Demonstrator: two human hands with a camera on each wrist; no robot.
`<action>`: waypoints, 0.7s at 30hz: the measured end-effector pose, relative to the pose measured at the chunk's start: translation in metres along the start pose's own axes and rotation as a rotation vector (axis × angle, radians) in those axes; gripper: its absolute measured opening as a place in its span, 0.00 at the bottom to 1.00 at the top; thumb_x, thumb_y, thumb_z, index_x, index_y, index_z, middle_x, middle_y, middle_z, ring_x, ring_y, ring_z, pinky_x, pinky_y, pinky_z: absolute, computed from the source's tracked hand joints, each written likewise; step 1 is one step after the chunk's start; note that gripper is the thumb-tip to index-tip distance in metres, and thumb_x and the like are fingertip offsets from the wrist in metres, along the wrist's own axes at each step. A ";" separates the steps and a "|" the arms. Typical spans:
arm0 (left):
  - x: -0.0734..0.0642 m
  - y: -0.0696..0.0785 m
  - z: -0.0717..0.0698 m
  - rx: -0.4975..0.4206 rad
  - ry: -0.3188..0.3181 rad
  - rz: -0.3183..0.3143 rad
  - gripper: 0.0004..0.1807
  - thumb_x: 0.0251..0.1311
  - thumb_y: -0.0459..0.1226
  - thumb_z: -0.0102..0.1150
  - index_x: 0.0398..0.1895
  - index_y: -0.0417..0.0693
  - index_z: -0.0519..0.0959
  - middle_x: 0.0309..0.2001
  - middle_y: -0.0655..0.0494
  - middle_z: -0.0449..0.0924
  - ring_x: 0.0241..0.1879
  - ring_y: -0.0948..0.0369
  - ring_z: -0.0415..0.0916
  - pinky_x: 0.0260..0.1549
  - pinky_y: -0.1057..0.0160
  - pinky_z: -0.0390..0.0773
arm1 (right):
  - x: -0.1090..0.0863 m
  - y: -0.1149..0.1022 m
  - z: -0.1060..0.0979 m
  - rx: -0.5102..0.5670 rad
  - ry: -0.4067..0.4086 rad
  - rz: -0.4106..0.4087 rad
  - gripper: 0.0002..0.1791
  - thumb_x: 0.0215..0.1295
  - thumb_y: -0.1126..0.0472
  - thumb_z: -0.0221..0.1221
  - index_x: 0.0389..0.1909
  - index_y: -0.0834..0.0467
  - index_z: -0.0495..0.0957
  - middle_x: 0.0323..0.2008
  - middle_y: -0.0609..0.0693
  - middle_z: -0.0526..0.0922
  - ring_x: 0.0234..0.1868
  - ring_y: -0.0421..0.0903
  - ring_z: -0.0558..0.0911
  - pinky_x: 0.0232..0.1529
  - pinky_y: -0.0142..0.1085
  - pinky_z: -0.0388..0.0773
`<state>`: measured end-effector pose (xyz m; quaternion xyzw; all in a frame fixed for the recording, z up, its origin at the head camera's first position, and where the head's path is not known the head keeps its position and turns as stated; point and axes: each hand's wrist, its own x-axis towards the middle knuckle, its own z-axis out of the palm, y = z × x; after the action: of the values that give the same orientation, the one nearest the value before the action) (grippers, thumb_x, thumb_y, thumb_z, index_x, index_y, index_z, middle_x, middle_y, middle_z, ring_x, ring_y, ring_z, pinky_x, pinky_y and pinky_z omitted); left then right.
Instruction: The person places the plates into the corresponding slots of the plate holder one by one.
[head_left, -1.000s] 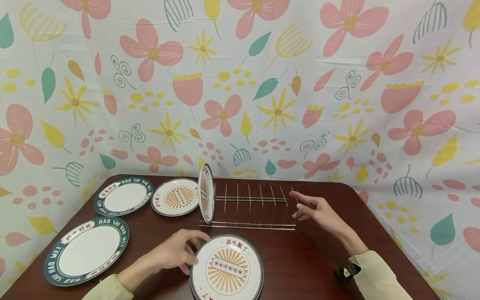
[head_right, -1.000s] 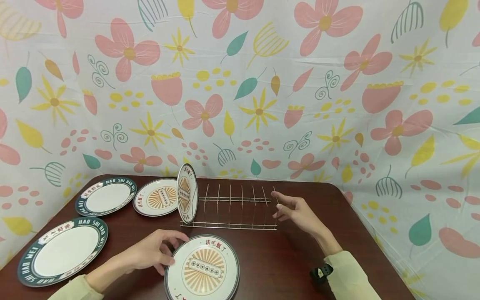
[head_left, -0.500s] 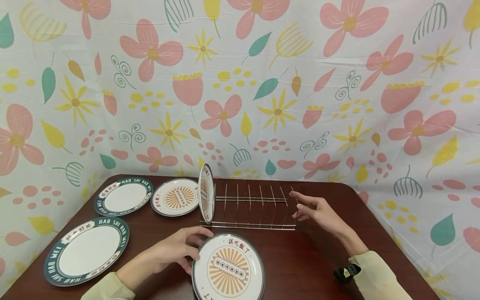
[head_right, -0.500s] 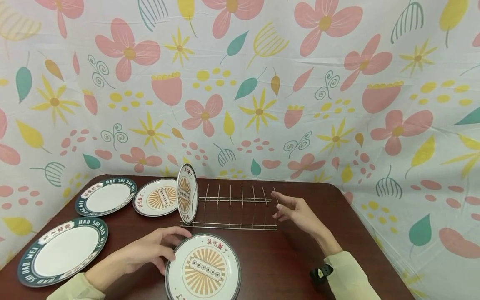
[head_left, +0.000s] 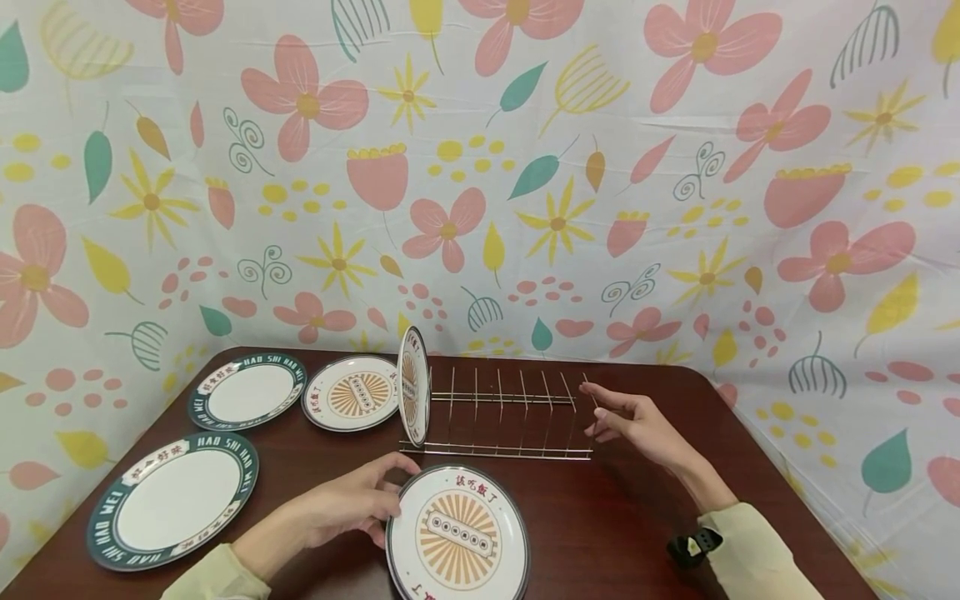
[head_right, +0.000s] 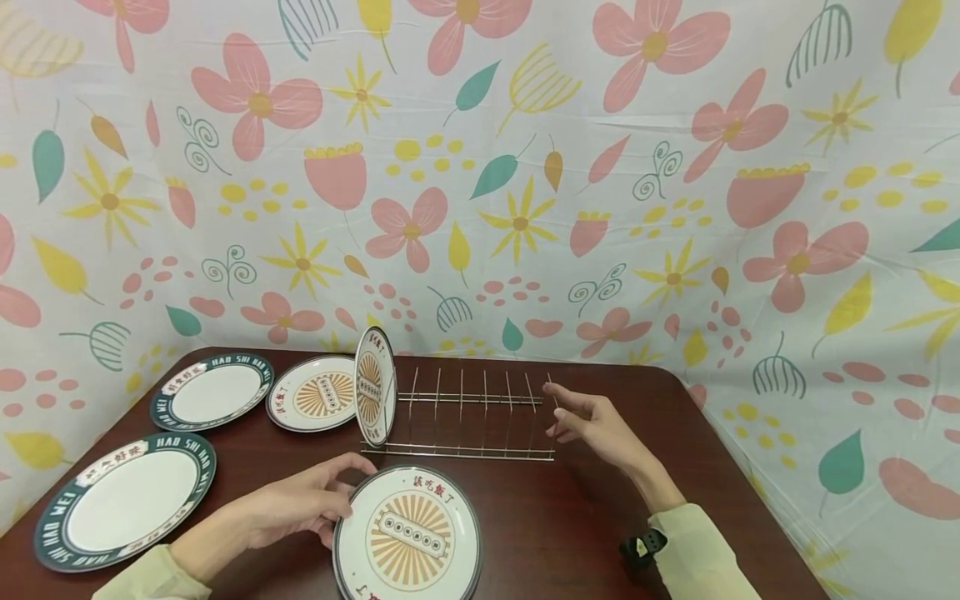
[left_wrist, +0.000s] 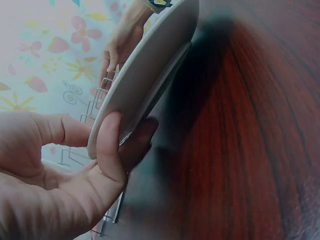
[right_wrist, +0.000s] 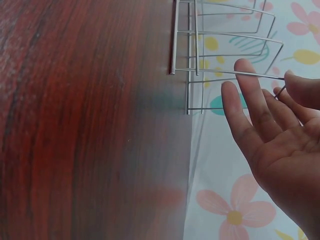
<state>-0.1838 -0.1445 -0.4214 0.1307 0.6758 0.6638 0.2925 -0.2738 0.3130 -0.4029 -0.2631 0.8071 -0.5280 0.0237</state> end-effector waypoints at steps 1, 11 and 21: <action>-0.001 0.001 0.001 0.004 -0.004 -0.003 0.37 0.55 0.24 0.57 0.71 0.36 0.60 0.43 0.40 0.82 0.27 0.57 0.78 0.24 0.66 0.81 | 0.000 0.000 0.000 0.002 0.003 0.003 0.28 0.81 0.66 0.55 0.77 0.68 0.65 0.73 0.62 0.71 0.44 0.59 0.89 0.45 0.50 0.88; -0.005 0.008 0.002 -0.050 -0.055 0.010 0.44 0.58 0.24 0.58 0.79 0.43 0.54 0.41 0.39 0.83 0.30 0.55 0.81 0.29 0.62 0.84 | 0.000 -0.002 0.001 0.011 -0.013 -0.020 0.27 0.81 0.68 0.53 0.77 0.70 0.64 0.73 0.72 0.66 0.44 0.59 0.89 0.45 0.53 0.87; -0.012 0.019 0.001 -0.109 -0.141 0.056 0.43 0.63 0.23 0.58 0.81 0.45 0.57 0.48 0.35 0.82 0.36 0.52 0.84 0.34 0.57 0.88 | 0.001 -0.003 0.001 0.010 -0.017 -0.020 0.27 0.81 0.69 0.53 0.77 0.71 0.63 0.73 0.72 0.66 0.44 0.59 0.89 0.45 0.54 0.87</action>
<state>-0.1777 -0.1491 -0.4005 0.1798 0.6127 0.6966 0.3272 -0.2726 0.3109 -0.4003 -0.2756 0.8015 -0.5301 0.0268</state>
